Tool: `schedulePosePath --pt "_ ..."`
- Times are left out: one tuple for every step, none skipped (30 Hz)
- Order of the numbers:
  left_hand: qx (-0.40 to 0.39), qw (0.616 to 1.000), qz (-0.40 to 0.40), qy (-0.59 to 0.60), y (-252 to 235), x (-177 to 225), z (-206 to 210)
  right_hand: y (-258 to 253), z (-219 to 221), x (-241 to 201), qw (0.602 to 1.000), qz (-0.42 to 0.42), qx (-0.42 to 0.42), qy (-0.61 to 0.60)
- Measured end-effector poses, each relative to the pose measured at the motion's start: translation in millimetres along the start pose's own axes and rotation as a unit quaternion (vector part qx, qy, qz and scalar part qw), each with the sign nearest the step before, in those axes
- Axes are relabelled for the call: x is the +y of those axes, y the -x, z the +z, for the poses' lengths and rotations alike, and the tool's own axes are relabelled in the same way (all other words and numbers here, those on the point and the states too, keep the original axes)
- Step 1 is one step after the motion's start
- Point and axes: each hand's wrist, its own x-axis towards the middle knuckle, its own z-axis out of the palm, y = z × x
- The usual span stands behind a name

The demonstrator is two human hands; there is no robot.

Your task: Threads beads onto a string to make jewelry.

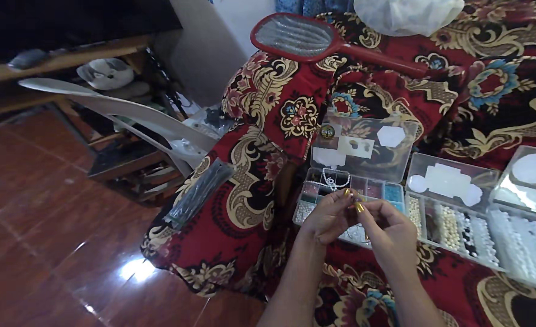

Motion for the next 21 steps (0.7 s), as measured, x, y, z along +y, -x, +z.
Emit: schedulePosePath --pt "0.011 1.000 0.000 -0.005 0 0 2 0 0 0 1.000 0.002 0.001 0.006" --pt "0.026 1.000 0.000 -0.012 0 1 6 0 0 1 1.000 0.004 0.003 0.010" --pt "0.044 0.999 0.000 -0.018 1 1 9 0 0 1 1.000 0.006 0.005 0.014" --pt "0.061 0.998 0.000 -0.025 1 1 13 -1 -1 2 1.000 0.008 0.008 0.017" --pt "0.077 0.997 0.001 -0.031 1 1 17 -1 -1 3 1.000 0.009 0.010 0.020" --pt "0.091 0.995 0.001 -0.035 1 1 21 -2 -1 4 1.000 0.010 0.012 0.023" --pt "0.101 0.994 0.002 -0.034 0 1 24 -2 -2 4 1.000 0.013 0.014 0.024" --pt "0.107 0.994 0.002 -0.030 0 0 25 -2 -2 4 0.999 0.016 0.015 0.026" --pt "0.113 0.993 0.003 -0.024 0 0 26 -3 -3 4 0.999 0.022 0.014 0.027" --pt "0.118 0.993 0.003 -0.021 -1 -1 27 -3 -3 4 0.999 0.029 0.012 0.026" --pt "0.123 0.992 0.002 -0.023 -1 -1 28 -3 -3 4 0.999 0.036 0.008 0.026" --pt "0.127 0.992 0.002 -0.025 -1 -1 29 -3 -3 4 0.999 0.042 0.006 0.024" --pt "0.129 0.991 0.002 -0.029 -1 -1 28 -3 -3 4 0.999 0.046 0.006 0.022" --pt "0.131 0.991 0.002 -0.033 -1 -1 28 -3 -3 4 0.999 0.050 0.006 0.020" --pt "0.131 0.991 0.003 -0.035 -2 -1 28 -3 -3 4 0.998 0.052 0.007 0.018" --pt "0.132 0.991 0.003 -0.034 -2 -1 27 -3 -3 4 0.998 0.055 0.009 0.019" --pt "0.133 0.991 0.002 -0.032 -2 -1 27 -3 -2 4 0.998 0.059 0.009 0.019" --pt "0.133 0.991 0.002 -0.029 -2 -1 27 -3 -2 4 0.998 0.062 0.009 0.017" --pt "0.132 0.991 0.001 -0.026 -2 -2 26 -3 -2 4 0.998 0.064 0.007 0.016" --pt "0.130 0.991 0.000 -0.026 -2 -2 25 -2 -2 4 0.998 0.065 0.007 0.015" --pt "0.127 0.991 0.000 -0.031 -2 -2 24 -2 -2 5 0.998 0.063 0.007 0.016"
